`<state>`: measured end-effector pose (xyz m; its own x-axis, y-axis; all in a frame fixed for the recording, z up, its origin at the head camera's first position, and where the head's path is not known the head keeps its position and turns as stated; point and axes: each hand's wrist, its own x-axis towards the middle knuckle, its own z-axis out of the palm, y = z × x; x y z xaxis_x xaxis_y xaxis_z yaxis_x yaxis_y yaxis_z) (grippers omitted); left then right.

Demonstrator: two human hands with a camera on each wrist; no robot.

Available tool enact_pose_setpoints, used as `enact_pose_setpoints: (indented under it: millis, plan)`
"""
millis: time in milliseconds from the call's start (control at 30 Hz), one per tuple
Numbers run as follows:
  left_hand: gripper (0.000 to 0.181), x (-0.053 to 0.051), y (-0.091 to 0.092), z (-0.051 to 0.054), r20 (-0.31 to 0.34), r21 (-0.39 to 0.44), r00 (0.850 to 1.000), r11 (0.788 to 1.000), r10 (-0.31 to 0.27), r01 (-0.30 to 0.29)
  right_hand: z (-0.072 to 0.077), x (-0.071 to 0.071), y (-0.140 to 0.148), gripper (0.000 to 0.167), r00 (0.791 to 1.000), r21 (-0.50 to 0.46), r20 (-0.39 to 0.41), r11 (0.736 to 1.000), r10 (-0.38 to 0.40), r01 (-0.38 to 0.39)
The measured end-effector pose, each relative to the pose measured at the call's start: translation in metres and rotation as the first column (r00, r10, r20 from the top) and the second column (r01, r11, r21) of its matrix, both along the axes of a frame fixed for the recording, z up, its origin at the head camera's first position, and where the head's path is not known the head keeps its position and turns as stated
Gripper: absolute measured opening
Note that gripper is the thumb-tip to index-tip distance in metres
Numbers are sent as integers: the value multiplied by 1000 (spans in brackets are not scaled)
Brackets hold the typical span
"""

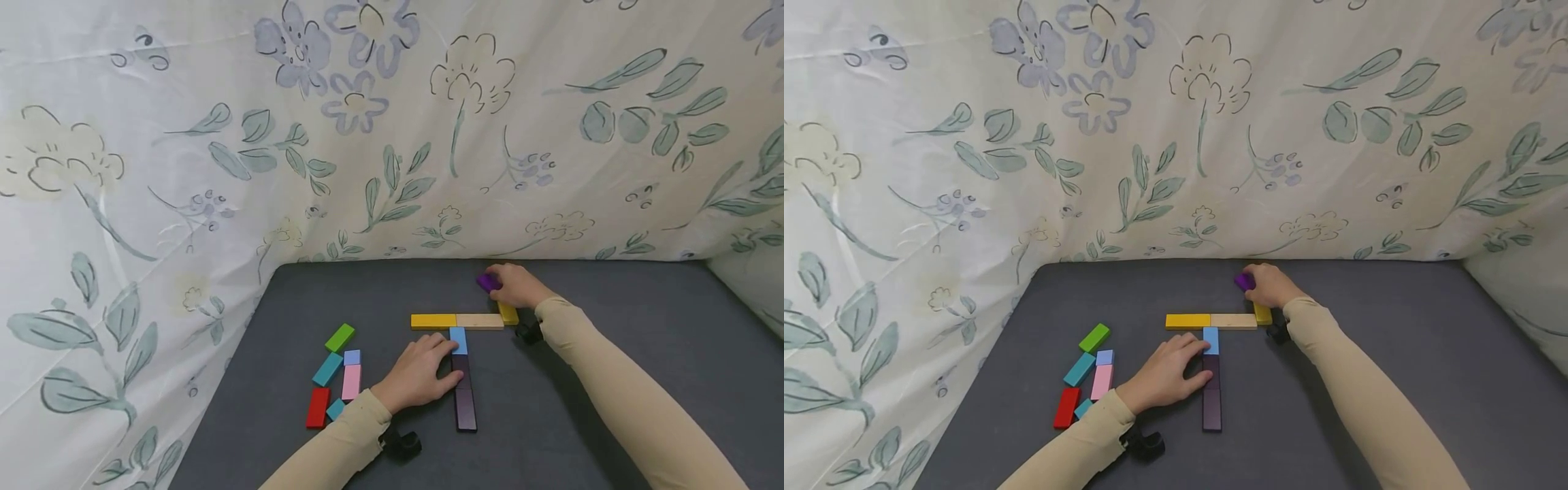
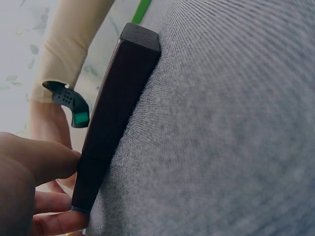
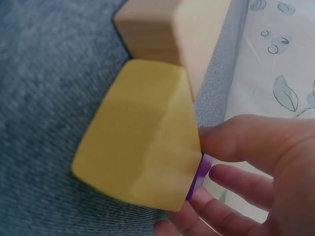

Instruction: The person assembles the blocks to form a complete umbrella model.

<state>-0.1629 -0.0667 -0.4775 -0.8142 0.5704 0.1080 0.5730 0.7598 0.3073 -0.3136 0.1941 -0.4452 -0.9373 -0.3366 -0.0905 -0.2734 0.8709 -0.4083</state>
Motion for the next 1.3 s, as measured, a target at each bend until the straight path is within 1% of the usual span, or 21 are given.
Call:
enact_pose_setpoints:
  millis: [467,767,933,1167,1300]
  plan:
    - [51,0,0,1,-2,1,1000,1000,-4,4,-2,2,3,58,1000,-23,-15,1000,3,-4]
    - [49,0,0,1,-27,6,1000,1000,-9,9,-5,2,5,58,1000,-36,-3,999,4,-4]
    - [49,1,0,2,-19,5,1000,1000,-7,7,-5,3,6,58,1000,-43,-2,999,-6,6]
    - [50,1,0,4,3,0,1000,1000,-4,4,-5,5,5,57,999,-57,7,998,-41,41]
    - [50,0,1,4,7,-4,1000,1000,2,-2,-4,6,5,56,999,-58,-8,998,-31,31]
